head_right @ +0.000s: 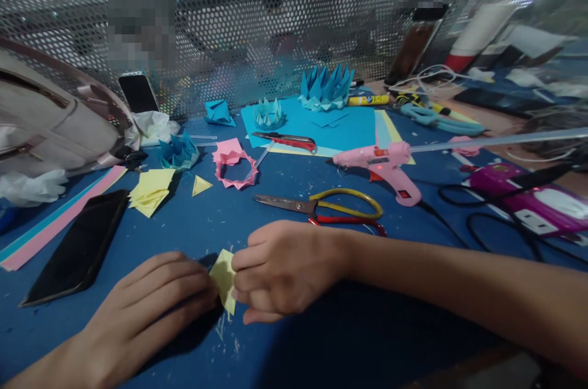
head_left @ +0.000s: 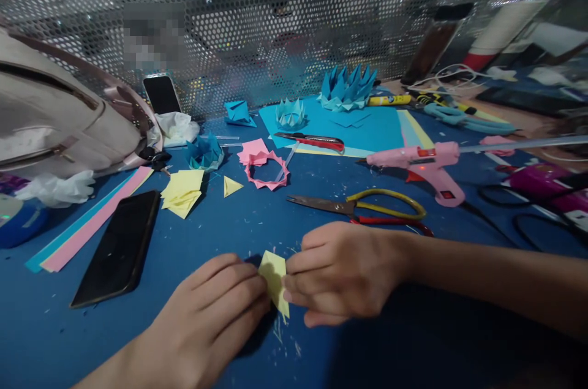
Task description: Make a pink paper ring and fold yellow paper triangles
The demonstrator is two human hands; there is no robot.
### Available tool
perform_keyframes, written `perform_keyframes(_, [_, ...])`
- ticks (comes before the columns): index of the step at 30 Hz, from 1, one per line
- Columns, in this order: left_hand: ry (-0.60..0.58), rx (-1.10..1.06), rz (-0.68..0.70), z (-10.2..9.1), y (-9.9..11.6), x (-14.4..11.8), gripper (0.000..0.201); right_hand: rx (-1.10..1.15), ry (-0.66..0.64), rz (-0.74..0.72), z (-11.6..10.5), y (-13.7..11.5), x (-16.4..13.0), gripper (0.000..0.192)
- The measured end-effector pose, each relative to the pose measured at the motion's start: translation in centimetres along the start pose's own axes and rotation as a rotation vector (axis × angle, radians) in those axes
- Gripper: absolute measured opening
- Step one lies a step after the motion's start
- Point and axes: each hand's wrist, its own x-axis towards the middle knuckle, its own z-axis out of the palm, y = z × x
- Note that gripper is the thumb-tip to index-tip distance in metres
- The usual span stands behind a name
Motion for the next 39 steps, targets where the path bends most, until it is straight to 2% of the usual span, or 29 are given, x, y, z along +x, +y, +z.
perform_keyframes(7, [-0.102,0.237,0.173,-1.3,0.0,-1.5,0.044,0.013,0.027,0.011,0.3,0.1,-0.4,0.03])
perform_keyframes(10, [-0.129,0.33,0.222,-1.8,-0.1,-1.6,0.041,0.03,0.065,0.026,0.5,0.1,-0.5,0.03])
perform_keyframes(15, [-0.172,0.324,0.254,-1.5,-0.7,-1.7,0.032,0.098,0.086,0.071,0.9,-0.1,-0.5,0.03])
perform_keyframes(18, [-0.206,0.293,0.23,-1.0,-0.9,-2.0,0.034,0.189,0.055,0.215,1.1,-0.1,-0.4,0.028])
perform_keyframes(21, [-0.22,0.29,0.2,-0.7,-0.7,-2.3,0.035,0.326,-0.031,0.397,1.2,0.0,-0.2,0.02])
perform_keyframes(24, [-0.224,0.307,0.194,-0.7,-0.6,-2.3,0.038,0.439,-0.095,0.456,1.1,0.3,-0.1,0.014])
perform_keyframes(29, [-0.261,0.295,0.202,-0.9,-0.6,-1.5,0.041,0.524,-0.108,0.516,0.7,0.3,0.2,0.01])
perform_keyframes(35, [-0.241,0.29,0.171,-1.0,-0.5,-1.2,0.037,0.73,-0.145,0.801,0.1,0.0,1.3,0.022])
perform_keyframes(39, [-0.227,0.284,0.154,-0.9,-0.3,-1.5,0.037,0.741,-0.182,0.924,0.0,-0.2,2.0,0.017])
